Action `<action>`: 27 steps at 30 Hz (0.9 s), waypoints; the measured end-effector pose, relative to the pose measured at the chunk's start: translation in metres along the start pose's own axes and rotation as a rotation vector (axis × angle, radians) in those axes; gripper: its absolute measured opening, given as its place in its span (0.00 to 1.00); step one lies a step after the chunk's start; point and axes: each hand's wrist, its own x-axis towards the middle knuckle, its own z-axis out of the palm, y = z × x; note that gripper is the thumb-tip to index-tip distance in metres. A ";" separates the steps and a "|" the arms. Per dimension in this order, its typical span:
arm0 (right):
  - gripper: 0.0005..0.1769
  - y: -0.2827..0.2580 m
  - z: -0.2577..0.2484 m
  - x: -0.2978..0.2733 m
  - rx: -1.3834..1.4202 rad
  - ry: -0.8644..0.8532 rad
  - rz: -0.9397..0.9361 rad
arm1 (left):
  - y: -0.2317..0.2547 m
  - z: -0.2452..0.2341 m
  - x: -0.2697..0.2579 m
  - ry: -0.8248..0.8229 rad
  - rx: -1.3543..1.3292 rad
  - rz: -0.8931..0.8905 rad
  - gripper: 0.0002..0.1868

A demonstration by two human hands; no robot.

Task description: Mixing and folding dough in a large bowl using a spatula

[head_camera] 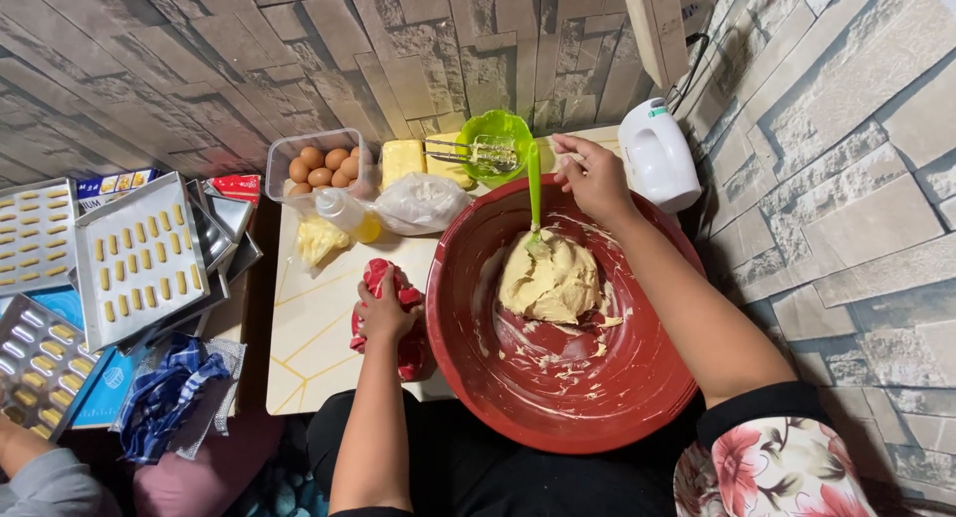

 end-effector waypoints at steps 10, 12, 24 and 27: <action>0.17 -0.020 -0.036 -0.069 -0.049 -0.180 0.122 | -0.006 0.026 0.022 0.187 0.011 0.073 0.35; 0.16 -0.029 -0.043 -0.082 -0.103 -0.198 0.152 | -0.007 0.029 0.022 0.241 0.000 0.039 0.27; 0.13 -0.001 -0.068 -0.098 -0.079 -0.055 0.229 | -0.022 0.058 0.034 0.672 -0.237 0.407 0.17; 0.10 0.004 -0.069 -0.096 -0.162 -0.039 0.219 | -0.029 0.063 0.053 0.600 -0.394 0.288 0.08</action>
